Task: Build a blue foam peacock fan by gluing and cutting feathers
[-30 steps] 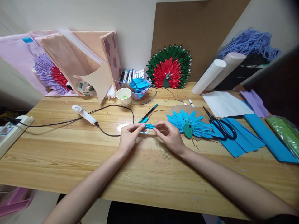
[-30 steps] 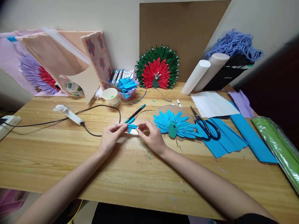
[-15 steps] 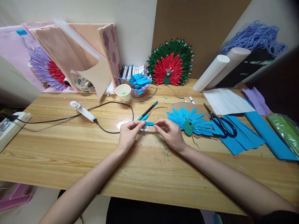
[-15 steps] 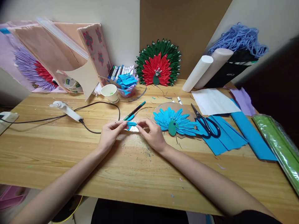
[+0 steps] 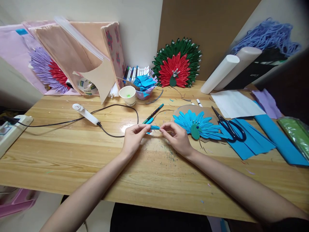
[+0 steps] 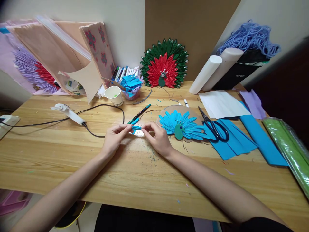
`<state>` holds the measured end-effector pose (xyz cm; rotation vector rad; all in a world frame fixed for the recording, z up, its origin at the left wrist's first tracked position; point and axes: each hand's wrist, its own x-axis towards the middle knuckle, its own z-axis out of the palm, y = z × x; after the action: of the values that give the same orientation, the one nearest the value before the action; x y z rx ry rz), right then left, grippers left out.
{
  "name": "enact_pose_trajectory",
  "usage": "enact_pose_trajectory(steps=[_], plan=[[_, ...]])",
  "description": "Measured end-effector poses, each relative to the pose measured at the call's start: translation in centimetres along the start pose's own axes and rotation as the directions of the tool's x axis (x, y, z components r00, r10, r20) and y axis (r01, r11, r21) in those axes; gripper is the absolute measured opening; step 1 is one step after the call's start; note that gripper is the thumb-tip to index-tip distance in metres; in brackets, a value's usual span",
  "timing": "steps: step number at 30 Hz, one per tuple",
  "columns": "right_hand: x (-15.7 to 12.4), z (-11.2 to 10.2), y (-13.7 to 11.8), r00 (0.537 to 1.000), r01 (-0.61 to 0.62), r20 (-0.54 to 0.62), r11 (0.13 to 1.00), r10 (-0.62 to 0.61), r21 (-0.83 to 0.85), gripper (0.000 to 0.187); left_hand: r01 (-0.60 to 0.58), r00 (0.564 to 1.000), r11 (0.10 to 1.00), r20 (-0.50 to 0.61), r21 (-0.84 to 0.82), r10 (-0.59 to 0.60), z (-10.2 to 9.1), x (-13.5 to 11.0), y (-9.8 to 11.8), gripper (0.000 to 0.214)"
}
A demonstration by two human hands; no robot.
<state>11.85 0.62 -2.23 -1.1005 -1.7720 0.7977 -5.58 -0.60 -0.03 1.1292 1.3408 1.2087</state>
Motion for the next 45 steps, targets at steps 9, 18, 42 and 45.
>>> enact_pose_trajectory(steps=[9,18,42,45], plan=[[-0.13,-0.01,-0.37,0.996,0.074,0.052,0.996,-0.071,-0.048,0.006,0.045,0.993,0.999,0.106,-0.008,-0.044,0.38,-0.37,0.23,0.019],[-0.31,-0.11,-0.56,0.98,0.198,0.036,0.974,-0.195,-0.111,0.004,0.034,0.994,0.999,0.103,0.02,-0.036,0.36,-0.25,0.15,0.019],[-0.16,0.01,-0.21,0.939,0.343,0.095,0.91,-0.33,-0.231,0.004,0.018,0.992,0.998,0.121,0.064,-0.026,0.33,-0.47,-0.2,0.021],[-0.14,0.01,-0.21,0.933,0.361,0.099,0.902,-0.347,-0.235,0.006,0.018,0.993,0.998,0.119,0.061,-0.026,0.25,-0.44,-0.25,0.021]])
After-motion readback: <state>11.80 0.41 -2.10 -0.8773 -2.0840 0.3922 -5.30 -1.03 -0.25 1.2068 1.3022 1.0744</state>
